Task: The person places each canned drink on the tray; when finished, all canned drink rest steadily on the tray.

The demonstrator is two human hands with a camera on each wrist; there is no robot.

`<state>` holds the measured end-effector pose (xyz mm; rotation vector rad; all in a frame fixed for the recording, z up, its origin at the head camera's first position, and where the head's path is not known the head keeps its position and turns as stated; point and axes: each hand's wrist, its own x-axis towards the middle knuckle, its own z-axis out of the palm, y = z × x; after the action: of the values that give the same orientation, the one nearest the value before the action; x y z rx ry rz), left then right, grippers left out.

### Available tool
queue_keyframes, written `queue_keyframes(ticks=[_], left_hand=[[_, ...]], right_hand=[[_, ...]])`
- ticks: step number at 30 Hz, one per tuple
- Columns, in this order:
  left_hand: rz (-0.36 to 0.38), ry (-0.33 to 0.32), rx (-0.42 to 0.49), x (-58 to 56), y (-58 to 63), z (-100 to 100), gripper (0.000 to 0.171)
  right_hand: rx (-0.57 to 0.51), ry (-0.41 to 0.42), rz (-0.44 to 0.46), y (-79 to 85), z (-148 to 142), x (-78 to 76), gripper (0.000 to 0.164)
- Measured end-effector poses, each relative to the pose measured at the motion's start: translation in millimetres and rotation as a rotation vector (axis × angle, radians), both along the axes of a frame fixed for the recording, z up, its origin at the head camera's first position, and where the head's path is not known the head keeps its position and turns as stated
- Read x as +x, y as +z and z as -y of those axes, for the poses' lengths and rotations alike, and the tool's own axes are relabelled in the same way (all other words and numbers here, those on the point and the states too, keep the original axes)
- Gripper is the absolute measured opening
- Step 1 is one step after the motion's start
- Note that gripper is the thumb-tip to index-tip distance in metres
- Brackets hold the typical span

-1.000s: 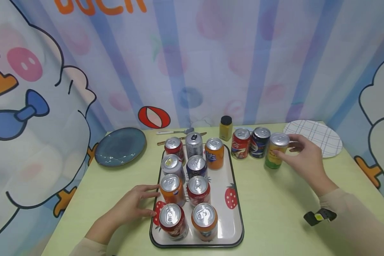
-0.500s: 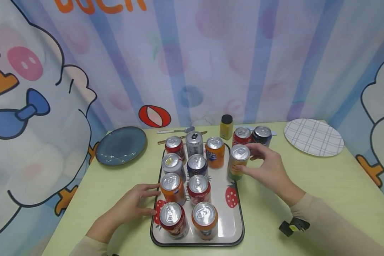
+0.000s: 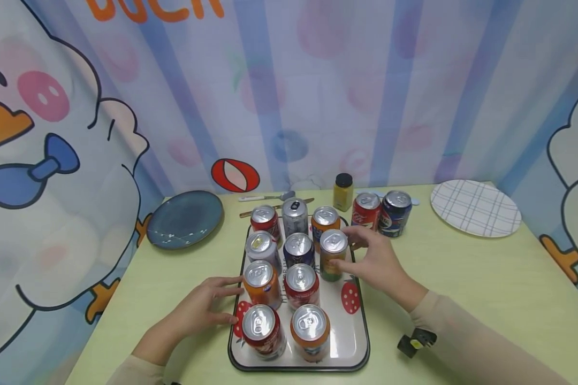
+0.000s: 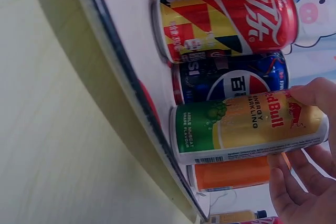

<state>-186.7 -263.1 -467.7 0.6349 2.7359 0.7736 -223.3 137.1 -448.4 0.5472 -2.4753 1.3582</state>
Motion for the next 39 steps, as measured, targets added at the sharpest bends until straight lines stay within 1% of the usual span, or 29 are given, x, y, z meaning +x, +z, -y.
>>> queue_keyframes(ticks=[3, 8, 10, 13, 15, 18, 23, 25, 28, 30, 35, 37, 39], left_hand=[[0.012, 0.016, 0.001, 0.5, 1.2, -1.3, 0.057], [-0.009, 0.001, 0.005, 1.4, 3.9, -1.1, 0.057], [-0.019, -0.008, 0.006, 1.5, 4.3, -0.7, 0.057], [-0.014, 0.0, 0.009, 1.4, 4.1, -1.2, 0.057], [-0.008, 0.005, 0.005, 0.9, 3.2, -1.6, 0.057], [-0.001, 0.01, 0.002, 0.3, 2.5, -2.0, 0.057], [-0.003, 0.005, 0.002, 0.6, 2.5, -0.7, 0.058], [-0.007, 0.0, 0.002, 0.9, 2.9, 0.4, 0.058], [-0.014, -0.009, 0.003, 1.3, 4.0, 1.4, 0.058], [-0.017, -0.016, 0.004, 1.1, 4.7, 1.6, 0.058], [-0.007, -0.013, 0.009, 0.6, 5.5, 1.4, 0.057], [-0.01, -0.014, 0.01, 0.7, 5.3, 1.2, 0.057], [-0.014, -0.02, 0.012, 1.0, 5.2, 1.1, 0.057]], right_hand=[[0.005, -0.003, -0.002, -2.5, 0.2, -1.0, 0.06], [0.001, 0.013, 0.017, -2.3, -1.7, -2.1, 0.062], [0.003, 0.031, 0.026, -1.0, -5.2, -2.7, 0.063], [0.024, 0.043, 0.015, 1.5, -16.9, -5.1, 0.066], [0.034, 0.031, -0.013, 3.6, -28.8, -8.0, 0.067], [0.061, -0.023, -0.083, 6.9, -50.3, -14.4, 0.064], [0.088, -0.124, -0.23, 12.5, -86.6, -31.6, 0.06], [0.097, -0.16, -0.259, 14.1, -98.8, -39.9, 0.06], [0.125, -0.204, -0.249, 15.0, -112.4, -51.5, 0.061], [0.147, -0.223, -0.22, 13.4, -118.9, -58.3, 0.062], [0.168, -0.225, -0.119, 4.2, -126.7, -72.6, 0.068], [0.17, -0.222, -0.089, 0.6, -127.8, -76.7, 0.069], [0.171, -0.222, -0.083, -2.3, -128.3, -79.6, 0.068]])
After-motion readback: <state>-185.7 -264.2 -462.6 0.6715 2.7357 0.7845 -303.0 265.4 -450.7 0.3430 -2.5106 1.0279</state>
